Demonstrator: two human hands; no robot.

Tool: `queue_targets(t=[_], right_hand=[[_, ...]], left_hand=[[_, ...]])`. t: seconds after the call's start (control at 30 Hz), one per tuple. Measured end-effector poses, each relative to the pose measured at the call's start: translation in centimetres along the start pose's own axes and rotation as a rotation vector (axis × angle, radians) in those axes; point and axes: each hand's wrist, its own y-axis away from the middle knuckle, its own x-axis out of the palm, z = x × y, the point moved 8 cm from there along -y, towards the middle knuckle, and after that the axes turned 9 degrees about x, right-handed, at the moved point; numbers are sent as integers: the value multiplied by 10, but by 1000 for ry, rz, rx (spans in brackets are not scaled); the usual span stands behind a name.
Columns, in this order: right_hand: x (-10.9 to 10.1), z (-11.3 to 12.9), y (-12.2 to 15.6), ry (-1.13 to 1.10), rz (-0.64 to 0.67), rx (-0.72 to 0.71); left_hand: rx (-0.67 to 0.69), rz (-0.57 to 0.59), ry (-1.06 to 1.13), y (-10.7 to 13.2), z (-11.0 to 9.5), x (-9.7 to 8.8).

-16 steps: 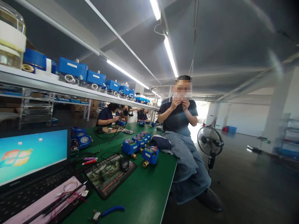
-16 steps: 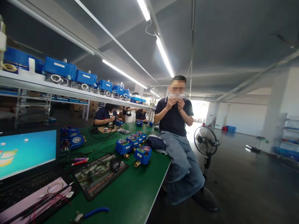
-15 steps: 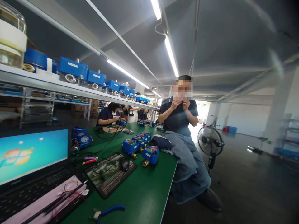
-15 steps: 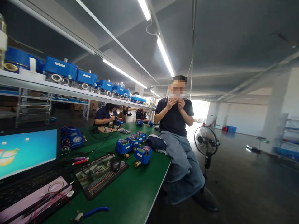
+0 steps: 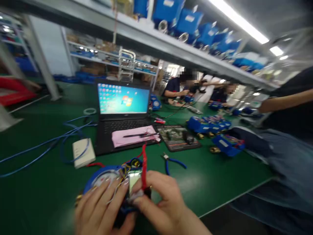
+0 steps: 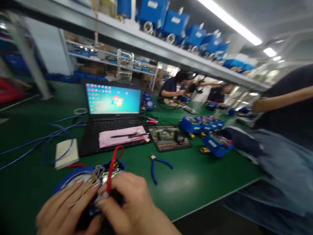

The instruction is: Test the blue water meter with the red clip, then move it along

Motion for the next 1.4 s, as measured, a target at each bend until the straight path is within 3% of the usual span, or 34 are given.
queue_targets(t=[0.07,0.2,1.4], right_hand=[[-3,4,-2,15,20,-23],[-7,9,-5,87,37,-61],[-1,21,-9,262,140,-160]], left_hand=[[-75,66,-17,3,-2,-4],[-192,58,16,-3,-4,-3],[-224,92,-3,-5,-6,0]])
